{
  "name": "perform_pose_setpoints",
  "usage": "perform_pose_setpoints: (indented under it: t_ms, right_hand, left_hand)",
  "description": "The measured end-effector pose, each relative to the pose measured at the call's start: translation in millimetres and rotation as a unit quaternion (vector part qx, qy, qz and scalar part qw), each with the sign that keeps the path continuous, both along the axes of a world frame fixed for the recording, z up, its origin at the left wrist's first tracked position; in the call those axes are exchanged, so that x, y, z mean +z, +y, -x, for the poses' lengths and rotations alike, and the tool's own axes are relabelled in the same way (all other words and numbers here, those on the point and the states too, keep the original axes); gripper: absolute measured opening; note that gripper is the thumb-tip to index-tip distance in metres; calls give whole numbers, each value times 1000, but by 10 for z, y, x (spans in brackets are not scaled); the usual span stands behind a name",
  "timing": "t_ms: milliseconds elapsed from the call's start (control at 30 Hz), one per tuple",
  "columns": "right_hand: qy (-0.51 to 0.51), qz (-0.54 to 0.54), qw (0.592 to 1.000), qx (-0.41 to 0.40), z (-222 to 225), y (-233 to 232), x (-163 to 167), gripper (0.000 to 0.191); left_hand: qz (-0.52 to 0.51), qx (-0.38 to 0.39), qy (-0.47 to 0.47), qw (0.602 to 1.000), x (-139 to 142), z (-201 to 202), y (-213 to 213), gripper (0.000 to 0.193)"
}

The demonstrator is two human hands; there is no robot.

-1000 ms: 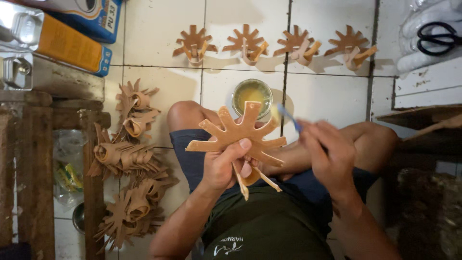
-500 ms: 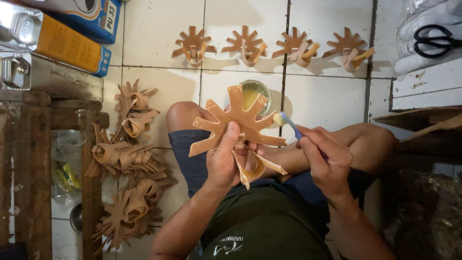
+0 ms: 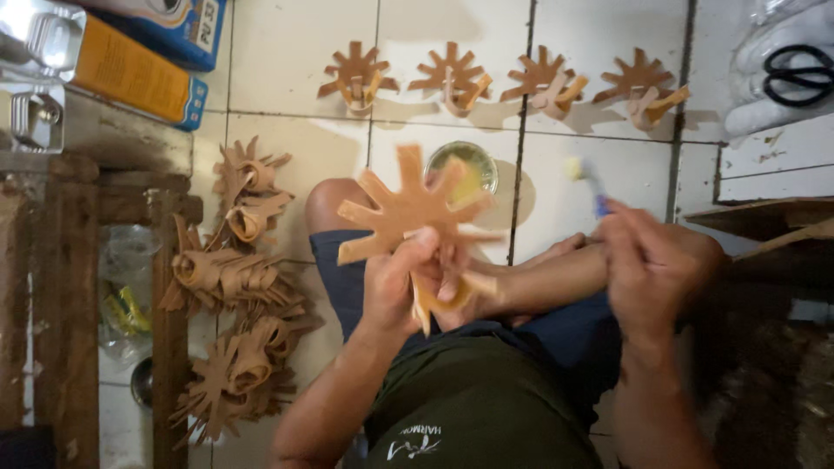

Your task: The person sits on the floor and uses a toothbrush to spread glue from a bowl onto cut leather shoe upper pieces, presses the glued pieces together, and sets each finished assembled piece in a row on the floor, repeating for multiple pieces.

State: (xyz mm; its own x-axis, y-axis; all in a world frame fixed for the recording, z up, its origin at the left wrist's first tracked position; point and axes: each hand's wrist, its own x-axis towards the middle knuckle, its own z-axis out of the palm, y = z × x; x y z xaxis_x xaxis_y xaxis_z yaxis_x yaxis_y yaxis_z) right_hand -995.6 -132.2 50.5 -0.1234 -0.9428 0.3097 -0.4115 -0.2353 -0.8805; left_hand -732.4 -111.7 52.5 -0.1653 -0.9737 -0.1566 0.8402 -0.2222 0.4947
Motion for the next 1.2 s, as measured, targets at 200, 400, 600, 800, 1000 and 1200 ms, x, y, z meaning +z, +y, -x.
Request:
perform_pose_setpoints:
  t_ms: [200, 400, 600, 800, 1000, 1200]
  right_hand:
    - [14, -10, 1000, -6, -40, 225, -41, 22]
    - [13, -20, 997, 69, -331, 223, 38, 22]
    - [27, 39, 995, 87, -374, 186, 97, 20]
    - [6, -8, 999, 39, -381, 216, 100, 21]
    - [74, -21, 995, 58, -307, 146, 83, 21]
    - [81, -82, 992, 46, -269, -184, -426, 24]
  left_hand:
    - [-63, -3, -35, 997, 27, 65, -95, 28]
    - [-77, 7, -44, 996, 97, 206, -82, 32]
    - [-70, 24, -38, 997, 116, 188, -91, 33]
    - [-72, -3, -38, 997, 84, 140, -92, 40]
    - [-86, -22, -43, 995, 68, 169, -93, 36]
    - [-161, 23, 48, 985, -203, -131, -99, 34]
